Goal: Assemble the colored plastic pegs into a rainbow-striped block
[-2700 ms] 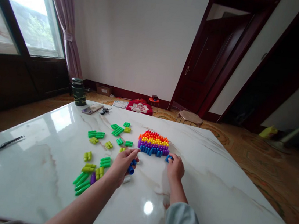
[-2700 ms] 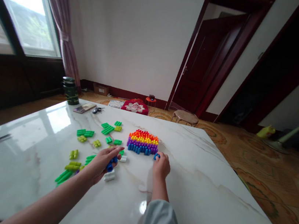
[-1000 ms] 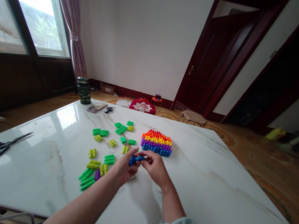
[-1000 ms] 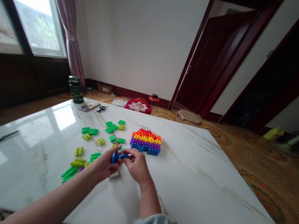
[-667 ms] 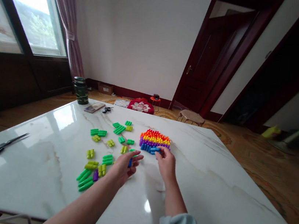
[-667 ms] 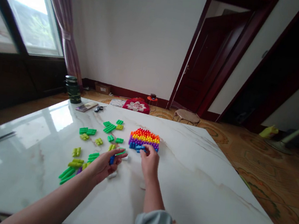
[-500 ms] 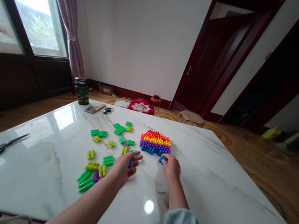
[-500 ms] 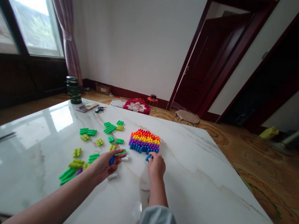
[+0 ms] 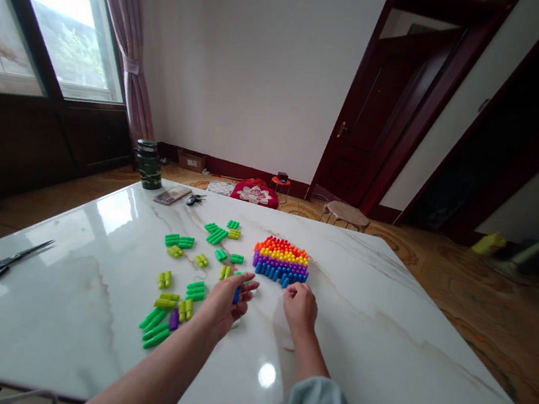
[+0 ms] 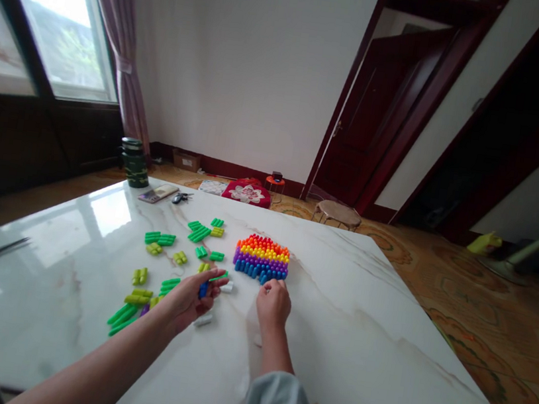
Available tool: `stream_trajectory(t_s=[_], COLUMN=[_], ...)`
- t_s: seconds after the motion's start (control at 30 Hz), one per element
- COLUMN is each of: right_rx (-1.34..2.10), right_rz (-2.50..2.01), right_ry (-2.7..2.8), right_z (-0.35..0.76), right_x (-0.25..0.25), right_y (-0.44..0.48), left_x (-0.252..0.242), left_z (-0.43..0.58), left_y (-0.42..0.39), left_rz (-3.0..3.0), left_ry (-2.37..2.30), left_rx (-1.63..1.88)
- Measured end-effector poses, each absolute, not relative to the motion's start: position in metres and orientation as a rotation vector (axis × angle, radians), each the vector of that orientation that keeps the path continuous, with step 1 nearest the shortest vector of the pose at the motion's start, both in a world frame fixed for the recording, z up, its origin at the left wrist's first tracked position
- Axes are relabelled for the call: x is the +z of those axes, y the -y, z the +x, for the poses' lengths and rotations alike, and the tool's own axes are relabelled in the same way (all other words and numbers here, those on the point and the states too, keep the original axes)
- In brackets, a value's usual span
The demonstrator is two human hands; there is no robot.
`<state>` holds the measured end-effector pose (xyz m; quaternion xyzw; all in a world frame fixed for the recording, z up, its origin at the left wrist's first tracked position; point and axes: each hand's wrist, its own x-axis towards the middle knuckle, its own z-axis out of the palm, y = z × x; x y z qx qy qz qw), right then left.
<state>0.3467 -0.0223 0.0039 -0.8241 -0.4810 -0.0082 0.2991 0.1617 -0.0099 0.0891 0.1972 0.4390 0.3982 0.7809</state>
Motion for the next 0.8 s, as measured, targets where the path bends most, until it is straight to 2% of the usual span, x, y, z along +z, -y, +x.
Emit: stream_trajectory(t_s=[0.53,0.8], right_rx=[0.069,-0.025], right_rz=[-2.171,-2.164], right_ry=[1.239,1.218], right_z=[0.348,0.339], right_x=[-0.004,-0.001], right_y=[0.004,0.014], left_x=[0.09,0.09], left_z=[0.163,0.164], left_y=[0.012,0.011], left_rz=[0.467,0.448], left_ry=[-0.967,-0.968], left_rx=[0.832,0.823])
